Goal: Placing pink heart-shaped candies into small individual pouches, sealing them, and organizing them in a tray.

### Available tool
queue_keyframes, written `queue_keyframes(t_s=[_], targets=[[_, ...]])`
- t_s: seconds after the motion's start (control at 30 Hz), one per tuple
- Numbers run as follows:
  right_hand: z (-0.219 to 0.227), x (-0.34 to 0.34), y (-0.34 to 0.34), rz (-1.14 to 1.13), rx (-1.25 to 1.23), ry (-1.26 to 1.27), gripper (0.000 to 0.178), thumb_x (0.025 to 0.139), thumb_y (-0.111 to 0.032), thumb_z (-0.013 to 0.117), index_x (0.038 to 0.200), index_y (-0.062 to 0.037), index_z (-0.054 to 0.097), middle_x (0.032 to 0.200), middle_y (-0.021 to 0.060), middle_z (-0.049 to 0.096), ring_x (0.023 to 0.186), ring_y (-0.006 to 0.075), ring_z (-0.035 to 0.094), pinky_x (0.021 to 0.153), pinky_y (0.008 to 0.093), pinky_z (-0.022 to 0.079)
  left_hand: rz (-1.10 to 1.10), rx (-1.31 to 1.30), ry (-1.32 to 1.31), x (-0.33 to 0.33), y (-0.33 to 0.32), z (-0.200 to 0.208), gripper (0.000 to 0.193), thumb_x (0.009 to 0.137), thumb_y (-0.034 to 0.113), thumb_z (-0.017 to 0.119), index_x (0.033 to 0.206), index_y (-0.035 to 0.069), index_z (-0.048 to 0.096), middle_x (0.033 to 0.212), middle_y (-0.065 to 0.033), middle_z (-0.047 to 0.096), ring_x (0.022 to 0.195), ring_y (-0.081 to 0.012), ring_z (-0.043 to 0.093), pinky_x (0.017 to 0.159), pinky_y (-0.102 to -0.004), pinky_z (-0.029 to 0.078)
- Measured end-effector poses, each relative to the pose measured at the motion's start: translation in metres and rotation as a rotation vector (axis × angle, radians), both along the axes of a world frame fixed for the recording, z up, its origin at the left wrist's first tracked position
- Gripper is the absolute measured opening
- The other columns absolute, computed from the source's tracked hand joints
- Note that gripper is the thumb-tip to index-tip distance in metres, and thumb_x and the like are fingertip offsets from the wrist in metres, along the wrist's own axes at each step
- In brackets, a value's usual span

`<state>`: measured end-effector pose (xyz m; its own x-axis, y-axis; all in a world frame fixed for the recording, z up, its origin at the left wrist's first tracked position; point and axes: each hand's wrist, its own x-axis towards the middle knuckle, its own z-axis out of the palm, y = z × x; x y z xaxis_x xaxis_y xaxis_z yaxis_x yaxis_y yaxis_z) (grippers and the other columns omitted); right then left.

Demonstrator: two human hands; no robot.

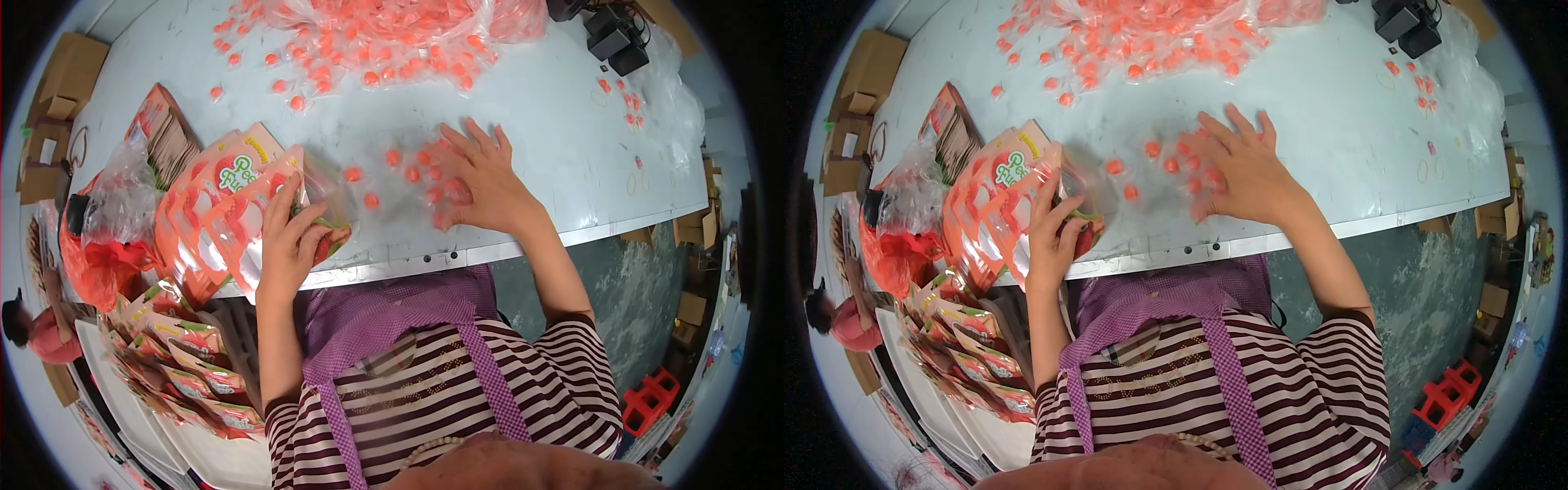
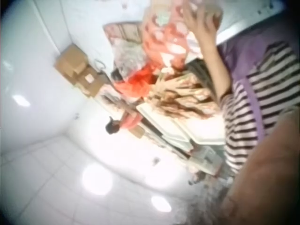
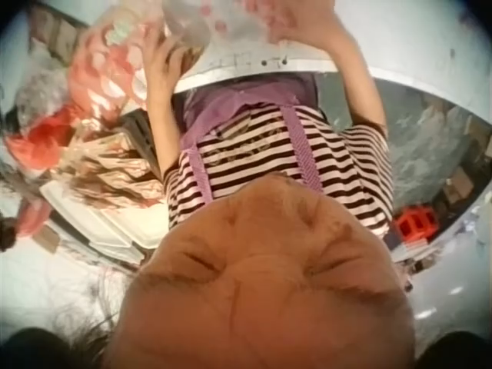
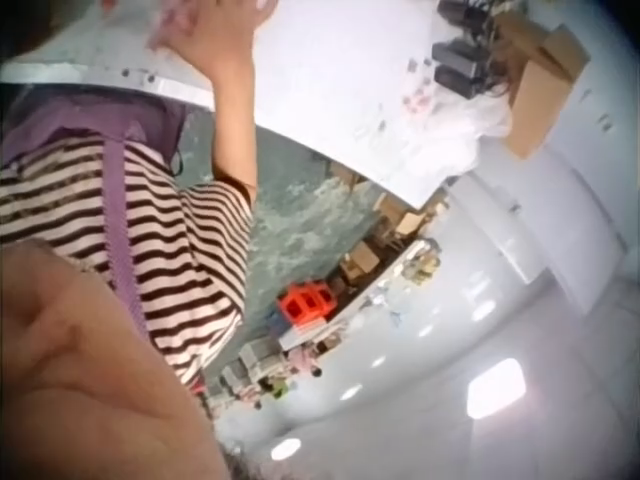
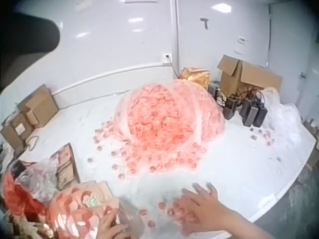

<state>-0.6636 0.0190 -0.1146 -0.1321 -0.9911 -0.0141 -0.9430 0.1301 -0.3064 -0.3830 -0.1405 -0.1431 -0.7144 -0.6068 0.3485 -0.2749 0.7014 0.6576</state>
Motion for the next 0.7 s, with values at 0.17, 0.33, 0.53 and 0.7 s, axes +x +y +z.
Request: queue_keyframes(t_s=[0.17,0.33,0.53,0.7], targets=[[-0.014,0.005,0.003,0.046,-0.143,0.052,0.077,0.065,-0.050,0.078,0.132,-0.0233,0.053,0.144,0.0100,0.041,0.133,0.0413,0.031,0.108,0.0574,0.020,-0.070,-0.049,-0.140,-0.009,0.009,0.015,0.024,0.074,0.004,0.069,0.098,0.008,0.070,0.142,-0.0175,0.046,0.131,-0.0376,0.042,0.105,-0.0461,0.037],[-0.034,0.007,0.004,0.045,-0.404,0.084,0.044,0.070,-0.034,0.078,0.110,-0.0205,0.064,0.117,0.0045,0.055,0.106,0.0306,0.049,0.089,0.0445,0.039,-0.042,-0.077,-0.145,-0.017,0.013,0.022,0.017,0.074,0.006,0.071,0.091,0.007,0.070,0.141,-0.0162,0.048,0.133,-0.0373,0.041,0.106,-0.0469,0.035],[-0.036,0.002,0.005,0.129,-0.411,0.030,0.033,0.068,-0.017,0.078,0.098,-0.0169,0.064,0.099,0.0028,0.060,0.087,0.0234,0.056,0.073,0.0349,0.047,-0.063,-0.102,-0.193,-0.018,0.010,0.022,0.016,0.074,0.009,0.072,0.089,0.007,0.069,0.139,-0.0145,0.052,0.133,-0.0355,0.042,0.106,-0.0479,0.034],[-0.030,-0.002,-0.003,-0.020,-0.555,-0.242,0.025,0.069,-0.013,0.078,0.092,-0.0096,0.067,0.087,0.0059,0.063,0.081,0.0241,0.059,0.069,0.0340,0.050,-0.048,-0.068,-0.167,-0.015,0.012,0.022,0.017,0.074,0.010,0.073,0.090,0.008,0.069,0.144,-0.0149,0.046,0.136,-0.0367,0.038,0.108,-0.0475,0.032]])
